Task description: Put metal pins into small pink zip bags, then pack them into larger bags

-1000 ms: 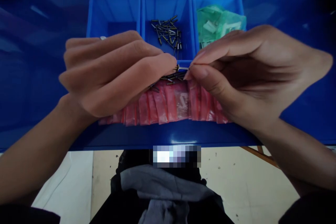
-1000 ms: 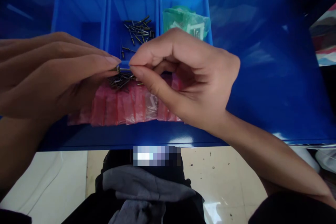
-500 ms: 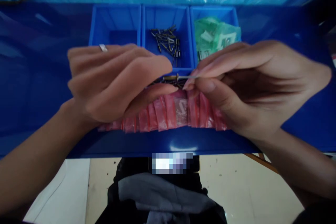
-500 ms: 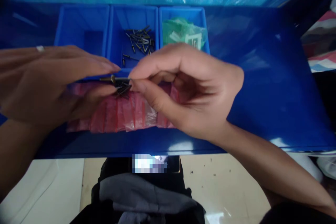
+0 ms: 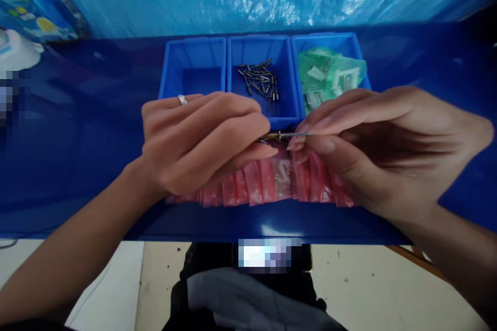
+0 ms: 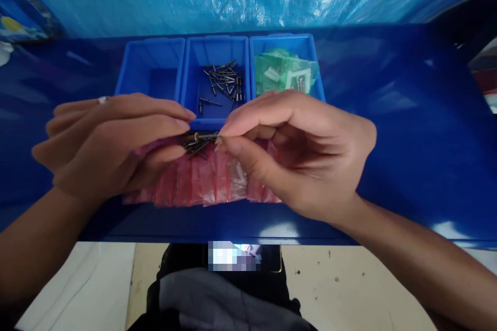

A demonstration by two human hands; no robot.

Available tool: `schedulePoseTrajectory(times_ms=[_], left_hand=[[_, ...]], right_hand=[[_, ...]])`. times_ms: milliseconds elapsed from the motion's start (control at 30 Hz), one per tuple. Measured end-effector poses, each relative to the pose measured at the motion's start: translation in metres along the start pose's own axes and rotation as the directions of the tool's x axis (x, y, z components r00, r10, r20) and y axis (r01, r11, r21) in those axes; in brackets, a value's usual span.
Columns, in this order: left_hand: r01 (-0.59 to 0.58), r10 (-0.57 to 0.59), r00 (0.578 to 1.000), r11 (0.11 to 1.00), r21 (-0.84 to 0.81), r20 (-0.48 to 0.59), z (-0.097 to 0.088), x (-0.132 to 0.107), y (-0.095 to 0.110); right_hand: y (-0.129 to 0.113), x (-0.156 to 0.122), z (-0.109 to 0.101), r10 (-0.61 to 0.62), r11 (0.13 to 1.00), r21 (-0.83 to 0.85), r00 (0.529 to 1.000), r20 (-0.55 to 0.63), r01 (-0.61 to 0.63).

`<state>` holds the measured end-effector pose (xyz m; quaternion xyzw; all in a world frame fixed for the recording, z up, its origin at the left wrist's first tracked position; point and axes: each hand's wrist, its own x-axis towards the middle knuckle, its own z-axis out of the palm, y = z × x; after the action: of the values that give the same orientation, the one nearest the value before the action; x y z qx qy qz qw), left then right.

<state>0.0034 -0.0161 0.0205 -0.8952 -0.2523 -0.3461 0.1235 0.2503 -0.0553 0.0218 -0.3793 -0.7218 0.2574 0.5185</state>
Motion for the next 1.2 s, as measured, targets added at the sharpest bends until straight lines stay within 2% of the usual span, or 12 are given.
schedulePoseTrajectory(times_ms=[267, 400, 500, 567, 600, 667, 733, 800, 933, 1067, 1133, 1200], left_hand=[[-0.11, 0.114, 0.989, 0.993, 0.043, -0.099, 0.006, -0.007, -0.009], [0.087, -0.084, 0.996, 0.991, 0.099, -0.033, 0.004, -0.006, -0.019], [0.166, -0.17, 0.984, 0.984, 0.067, 0.053, 0.008, -0.006, -0.031], [0.131, -0.134, 0.988, 0.991, 0.035, 0.073, 0.014, -0.007, -0.038], [0.119, -0.121, 0.989, 0.992, 0.034, 0.081, 0.016, -0.009, -0.04], [0.101, -0.105, 0.99, 0.994, 0.052, 0.097, 0.02, -0.011, -0.041], [0.076, -0.083, 0.989, 0.995, 0.061, 0.121, 0.019, -0.013, -0.041], [0.019, -0.026, 0.99, 0.998, 0.055, 0.14, 0.016, -0.013, -0.043], [-0.088, 0.086, 0.975, 0.996, -0.003, 0.206, 0.008, -0.012, -0.05], [-0.08, 0.091, 0.967, 0.995, -0.055, 0.237, 0.006, -0.011, -0.052], [-0.053, 0.066, 0.969, 0.997, -0.06, 0.24, 0.006, -0.011, -0.05], [-0.045, 0.06, 0.97, 0.997, -0.067, 0.237, 0.006, -0.011, -0.047]], right_hand=[[0.003, 0.001, 0.002, 0.104, 0.985, 0.136, 0.994, 0.046, -0.109], [0.003, 0.003, 0.002, 0.079, 0.995, 0.059, 0.996, -0.048, -0.076], [0.005, 0.005, -0.002, 0.074, 0.996, 0.042, 0.997, 0.009, -0.074], [0.01, 0.005, -0.006, -0.094, 0.992, -0.079, 0.99, 0.103, 0.102], [0.013, 0.005, -0.008, -0.226, 0.951, -0.174, 0.959, 0.172, 0.255], [0.021, 0.004, -0.009, -0.411, 0.765, -0.342, 0.822, 0.394, 0.546], [0.029, 0.002, -0.009, -0.424, 0.602, -0.392, 0.695, 0.581, 0.696], [0.033, 0.0, -0.007, -0.352, 0.549, -0.409, 0.646, 0.678, 0.729], [0.035, -0.002, -0.005, -0.338, 0.499, -0.434, 0.63, 0.7, 0.75], [0.034, 0.0, -0.007, -0.361, 0.519, -0.413, 0.63, 0.687, 0.748], [0.034, 0.001, -0.009, -0.402, 0.533, -0.412, 0.649, 0.645, 0.739], [0.035, 0.003, -0.013, -0.443, 0.533, -0.463, 0.7, 0.56, 0.708]])
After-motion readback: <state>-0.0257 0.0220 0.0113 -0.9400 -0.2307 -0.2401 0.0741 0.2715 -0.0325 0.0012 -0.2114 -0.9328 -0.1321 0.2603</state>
